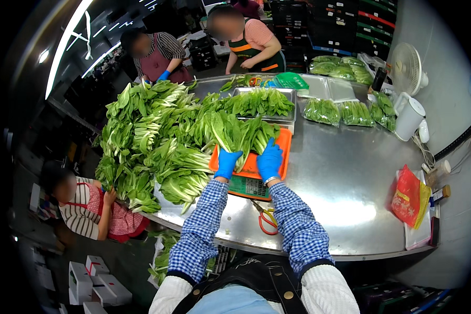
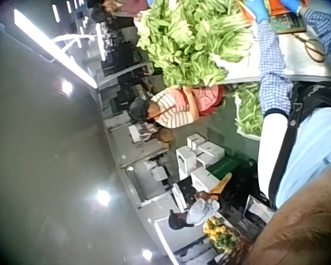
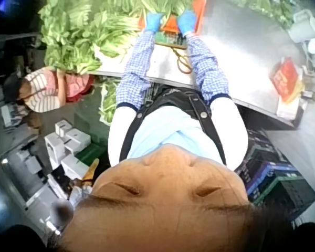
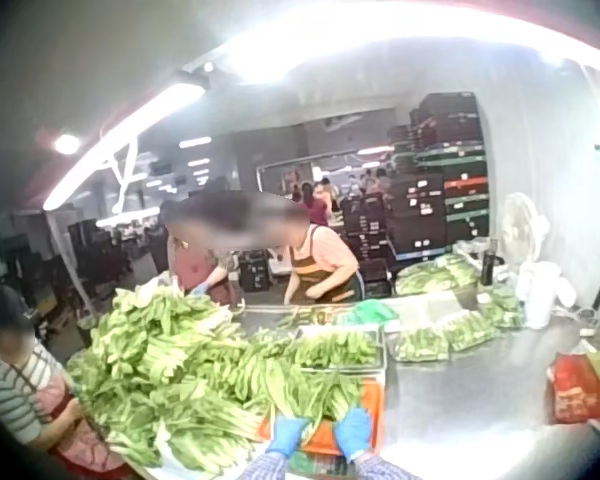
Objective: The person puts leafy greens into a plastic bag, seals the bag, and then picks up another bunch of greens to trim the roots with a knife before placing them in a bin.
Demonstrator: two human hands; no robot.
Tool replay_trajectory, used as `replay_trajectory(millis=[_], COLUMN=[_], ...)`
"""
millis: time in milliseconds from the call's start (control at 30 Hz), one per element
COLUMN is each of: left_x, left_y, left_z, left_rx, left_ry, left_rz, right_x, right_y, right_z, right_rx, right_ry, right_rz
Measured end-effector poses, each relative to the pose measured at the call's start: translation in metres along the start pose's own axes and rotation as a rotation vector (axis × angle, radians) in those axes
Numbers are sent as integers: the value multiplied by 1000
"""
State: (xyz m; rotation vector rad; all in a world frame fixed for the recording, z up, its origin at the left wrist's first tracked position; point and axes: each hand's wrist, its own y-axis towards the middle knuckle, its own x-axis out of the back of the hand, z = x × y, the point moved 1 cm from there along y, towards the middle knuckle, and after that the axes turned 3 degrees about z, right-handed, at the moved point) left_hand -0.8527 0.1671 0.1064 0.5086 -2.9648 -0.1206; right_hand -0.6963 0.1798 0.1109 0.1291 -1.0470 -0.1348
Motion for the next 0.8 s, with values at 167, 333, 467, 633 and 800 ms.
replay_trajectory(millis=[167, 333, 467, 633, 800], left_x=[-5, -12, -6, -7, 5], left_y=[5, 13, 16, 14, 5], left_z=[12, 32, 43, 34, -2], left_rx=[31, 0, 32, 20, 10], left_ry=[-202, -88, -89, -89, -158], left_rz=[25, -14, -19, 46, 193], right_x=[-11, -20, -11, 4, 21], right_y=[-6, -39, -50, -62, -41], right_z=[2, 24, 22, 42, -7], right_rx=[-110, -173, -164, -89, -37], right_ry=[114, 222, 255, 109, 263], right_rz=[-2, 28, 33, 28, 119])
